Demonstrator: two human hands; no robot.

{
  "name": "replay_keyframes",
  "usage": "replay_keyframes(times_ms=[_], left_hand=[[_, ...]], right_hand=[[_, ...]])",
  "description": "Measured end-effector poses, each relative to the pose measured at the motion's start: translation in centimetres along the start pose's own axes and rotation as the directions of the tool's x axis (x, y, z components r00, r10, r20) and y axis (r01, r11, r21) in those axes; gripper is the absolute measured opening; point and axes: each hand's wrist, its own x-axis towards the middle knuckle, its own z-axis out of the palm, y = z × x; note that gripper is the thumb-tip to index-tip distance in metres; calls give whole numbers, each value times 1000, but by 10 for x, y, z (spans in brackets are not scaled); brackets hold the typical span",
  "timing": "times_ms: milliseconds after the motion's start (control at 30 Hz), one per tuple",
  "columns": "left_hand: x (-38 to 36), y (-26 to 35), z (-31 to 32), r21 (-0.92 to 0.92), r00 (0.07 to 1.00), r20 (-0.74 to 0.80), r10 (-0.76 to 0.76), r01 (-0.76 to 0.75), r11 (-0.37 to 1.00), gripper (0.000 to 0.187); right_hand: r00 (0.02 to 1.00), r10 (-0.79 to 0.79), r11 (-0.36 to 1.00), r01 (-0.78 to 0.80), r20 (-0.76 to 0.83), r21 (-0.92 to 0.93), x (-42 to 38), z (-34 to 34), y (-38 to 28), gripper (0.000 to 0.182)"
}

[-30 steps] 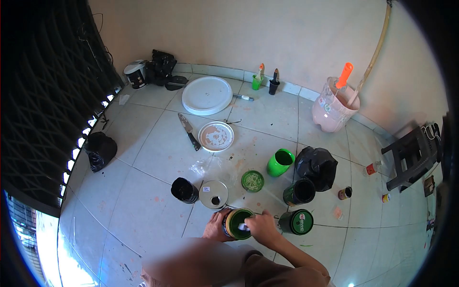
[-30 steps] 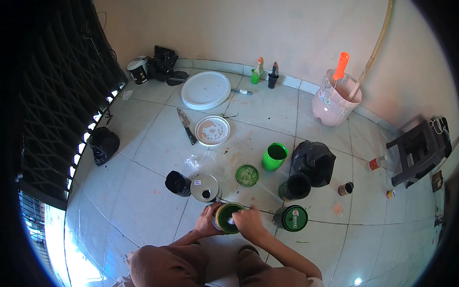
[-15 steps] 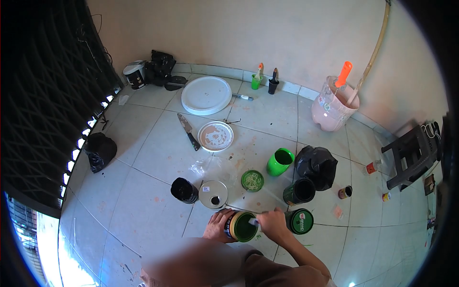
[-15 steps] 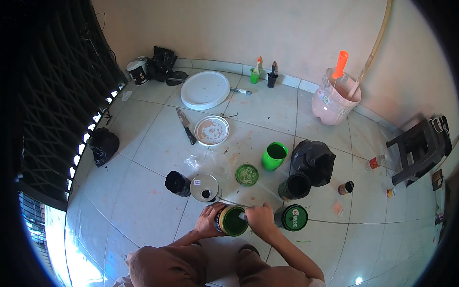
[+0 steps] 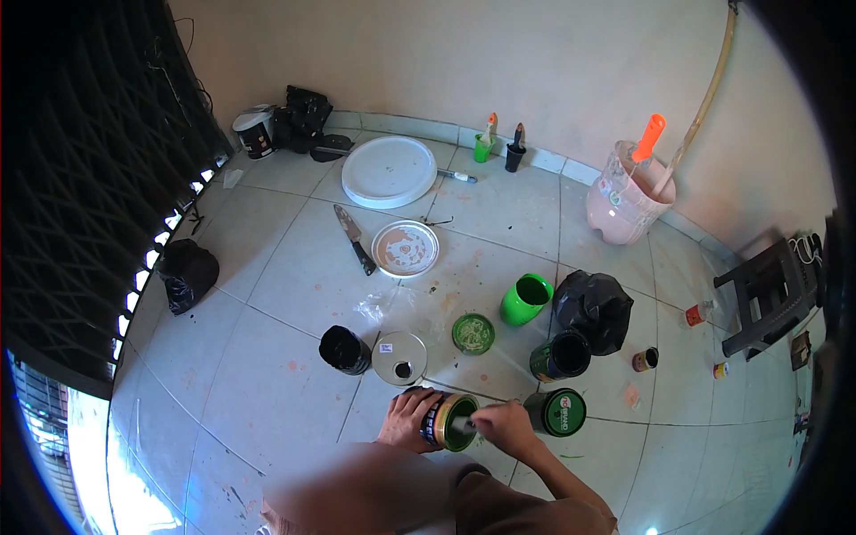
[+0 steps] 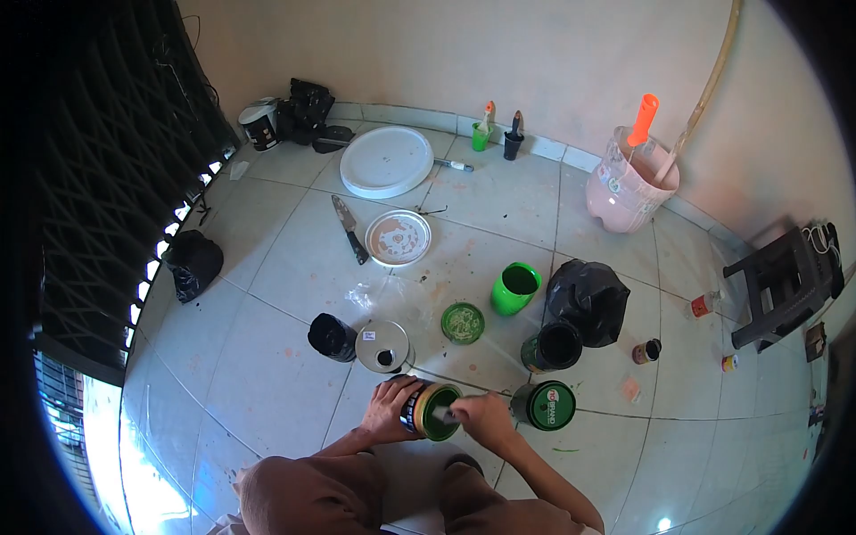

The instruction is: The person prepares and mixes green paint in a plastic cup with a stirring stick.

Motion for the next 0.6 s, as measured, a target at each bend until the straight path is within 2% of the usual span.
replay_keyframes(times_ms=[33,133,233,333,433,533,600], left_hand=[[-1,0,0,-6,1000,-3,0,0,1000,95],[-1,-3,0,-15,1000,-10,0,0,1000,95],[0,-4,0,-25,1000,-12,-4,3,1000,95],[-1,-4,1,-31,1000,-18,-2,1,1000,96],[-1,-4,0,-31,1000,-21,3,-3,1000,96],[-2,-5,0,-31,1000,-21,2,-2,1000,96],[-2,-6,2,-20,1000,-7,-2,2,1000,97]], right_hand=[[998,2,1000,-4,-61,-23,2,-3,-2,5],[998,44,984,-33,55,-175,2,6,14,6],[996,-4,996,-4,92,90,-4,8,12,7],[997,20,999,-22,-70,-28,1,3,8,7],[998,15,983,-3,66,-182,0,11,17,7],[993,23,986,-41,113,163,-2,7,11,6],[999,6,1000,-6,-49,8,4,6,6,6]])
